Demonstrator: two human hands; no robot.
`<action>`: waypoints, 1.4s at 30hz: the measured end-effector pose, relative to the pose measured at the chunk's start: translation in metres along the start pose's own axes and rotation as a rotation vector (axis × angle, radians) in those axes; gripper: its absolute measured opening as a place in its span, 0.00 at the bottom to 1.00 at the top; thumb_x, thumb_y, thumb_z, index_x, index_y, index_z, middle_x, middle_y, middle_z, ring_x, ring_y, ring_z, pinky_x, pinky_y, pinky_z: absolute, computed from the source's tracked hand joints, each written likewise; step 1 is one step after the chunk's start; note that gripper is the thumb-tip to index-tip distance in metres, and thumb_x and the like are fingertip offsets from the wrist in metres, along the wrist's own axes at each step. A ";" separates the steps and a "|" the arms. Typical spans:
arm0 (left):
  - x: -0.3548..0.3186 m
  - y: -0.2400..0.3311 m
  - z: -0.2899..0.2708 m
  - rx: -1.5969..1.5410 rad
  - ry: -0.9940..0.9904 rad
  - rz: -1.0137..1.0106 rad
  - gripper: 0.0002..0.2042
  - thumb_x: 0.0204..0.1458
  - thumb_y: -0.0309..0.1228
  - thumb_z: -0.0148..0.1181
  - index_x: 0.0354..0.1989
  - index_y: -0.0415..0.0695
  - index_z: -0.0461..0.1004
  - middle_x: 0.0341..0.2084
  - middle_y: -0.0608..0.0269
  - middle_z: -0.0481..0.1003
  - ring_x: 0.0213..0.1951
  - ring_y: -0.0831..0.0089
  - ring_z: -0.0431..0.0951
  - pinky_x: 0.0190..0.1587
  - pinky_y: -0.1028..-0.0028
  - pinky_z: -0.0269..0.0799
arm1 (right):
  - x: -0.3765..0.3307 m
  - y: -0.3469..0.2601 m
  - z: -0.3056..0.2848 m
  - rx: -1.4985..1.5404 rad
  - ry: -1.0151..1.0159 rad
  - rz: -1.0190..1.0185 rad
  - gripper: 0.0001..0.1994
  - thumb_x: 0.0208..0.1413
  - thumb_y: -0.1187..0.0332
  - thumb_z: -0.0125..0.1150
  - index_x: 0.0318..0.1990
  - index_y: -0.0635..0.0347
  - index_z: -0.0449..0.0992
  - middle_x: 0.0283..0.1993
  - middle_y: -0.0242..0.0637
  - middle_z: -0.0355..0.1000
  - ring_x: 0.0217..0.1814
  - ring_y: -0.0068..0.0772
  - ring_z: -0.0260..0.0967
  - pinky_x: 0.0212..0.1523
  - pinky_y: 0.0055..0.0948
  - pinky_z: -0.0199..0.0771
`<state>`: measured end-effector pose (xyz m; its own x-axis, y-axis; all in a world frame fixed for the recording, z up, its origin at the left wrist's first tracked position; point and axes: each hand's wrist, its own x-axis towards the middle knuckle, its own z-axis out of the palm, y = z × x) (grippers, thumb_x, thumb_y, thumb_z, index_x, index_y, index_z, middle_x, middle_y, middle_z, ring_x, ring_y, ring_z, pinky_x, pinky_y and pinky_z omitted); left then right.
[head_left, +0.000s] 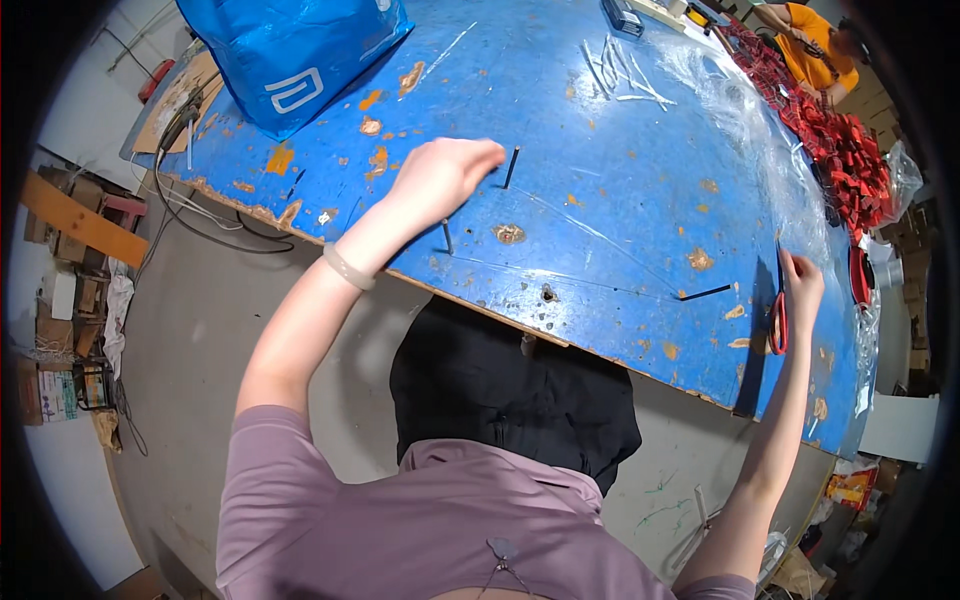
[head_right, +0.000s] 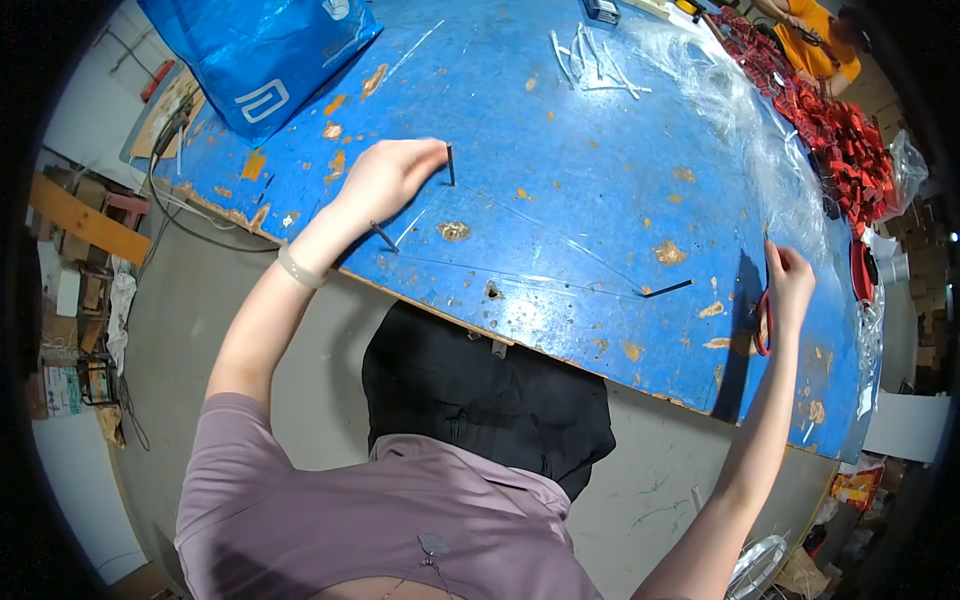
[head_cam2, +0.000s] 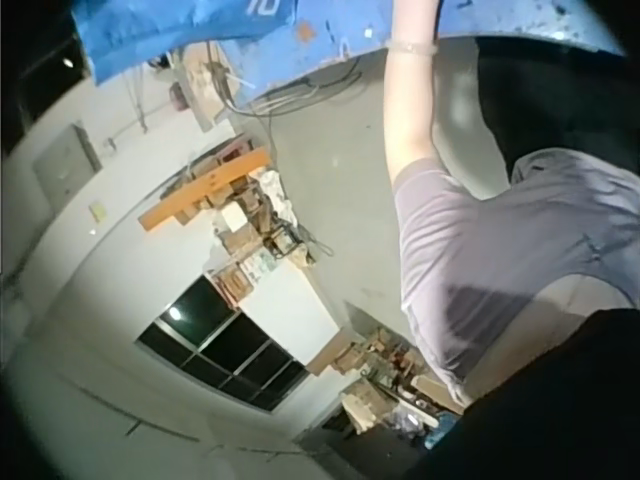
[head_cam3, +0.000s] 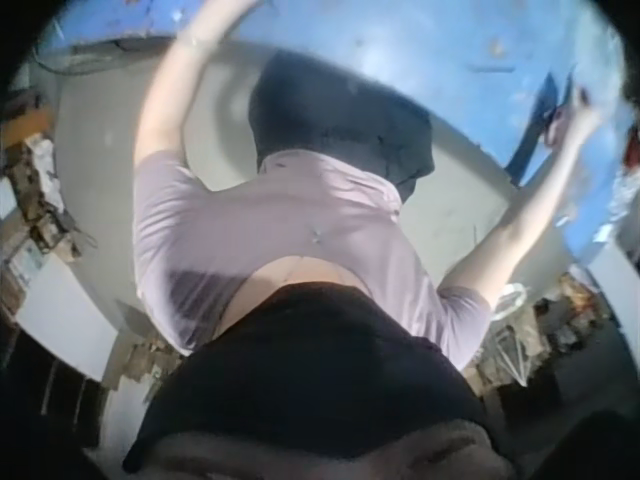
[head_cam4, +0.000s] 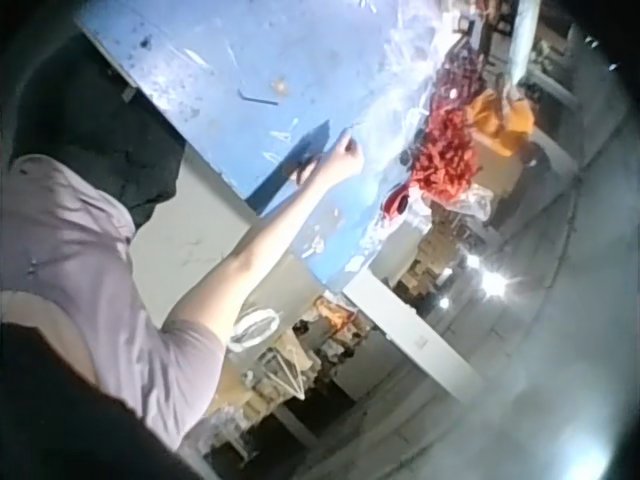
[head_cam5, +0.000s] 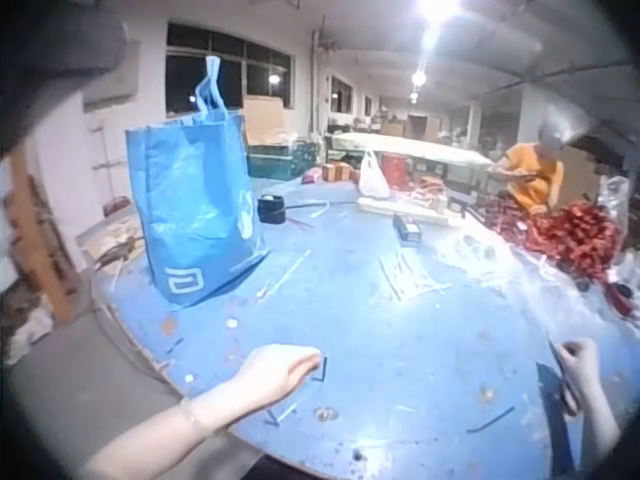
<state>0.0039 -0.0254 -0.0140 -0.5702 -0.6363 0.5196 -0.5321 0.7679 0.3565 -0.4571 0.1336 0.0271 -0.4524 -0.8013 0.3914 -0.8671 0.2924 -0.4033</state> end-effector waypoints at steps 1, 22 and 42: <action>-0.003 0.001 0.001 0.000 0.071 0.033 0.08 0.51 0.35 0.49 0.33 0.48 0.73 0.16 0.67 0.65 0.19 0.73 0.68 0.21 0.76 0.63 | -0.010 0.008 -0.009 -0.104 -0.050 0.058 0.15 0.47 0.62 0.58 0.25 0.70 0.72 0.15 0.38 0.64 0.21 0.17 0.57 0.23 0.22 0.60; 0.000 0.088 -0.064 -0.384 0.227 -0.134 0.12 0.44 0.31 0.58 0.37 0.41 0.72 0.26 0.61 0.71 0.29 0.66 0.71 0.34 0.72 0.66 | -0.407 0.057 -0.160 0.354 -0.363 1.087 0.12 0.47 0.66 0.58 0.16 0.59 0.69 0.11 0.21 0.57 0.12 0.12 0.47 0.13 0.17 0.44; -0.081 0.192 0.048 -1.917 -1.412 -0.144 0.10 0.48 0.33 0.49 0.20 0.40 0.69 0.15 0.73 0.64 0.18 0.86 0.59 0.19 0.84 0.53 | -0.373 0.020 -0.213 0.687 -0.677 0.857 0.14 0.36 0.62 0.67 0.19 0.66 0.74 0.17 0.35 0.69 0.17 0.20 0.60 0.19 0.18 0.57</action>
<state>-0.0818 0.1698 -0.0247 -0.9434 0.3165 0.0995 -0.1210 -0.6074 0.7851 -0.3508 0.5496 0.0496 -0.4379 -0.6552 -0.6156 0.0216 0.6768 -0.7358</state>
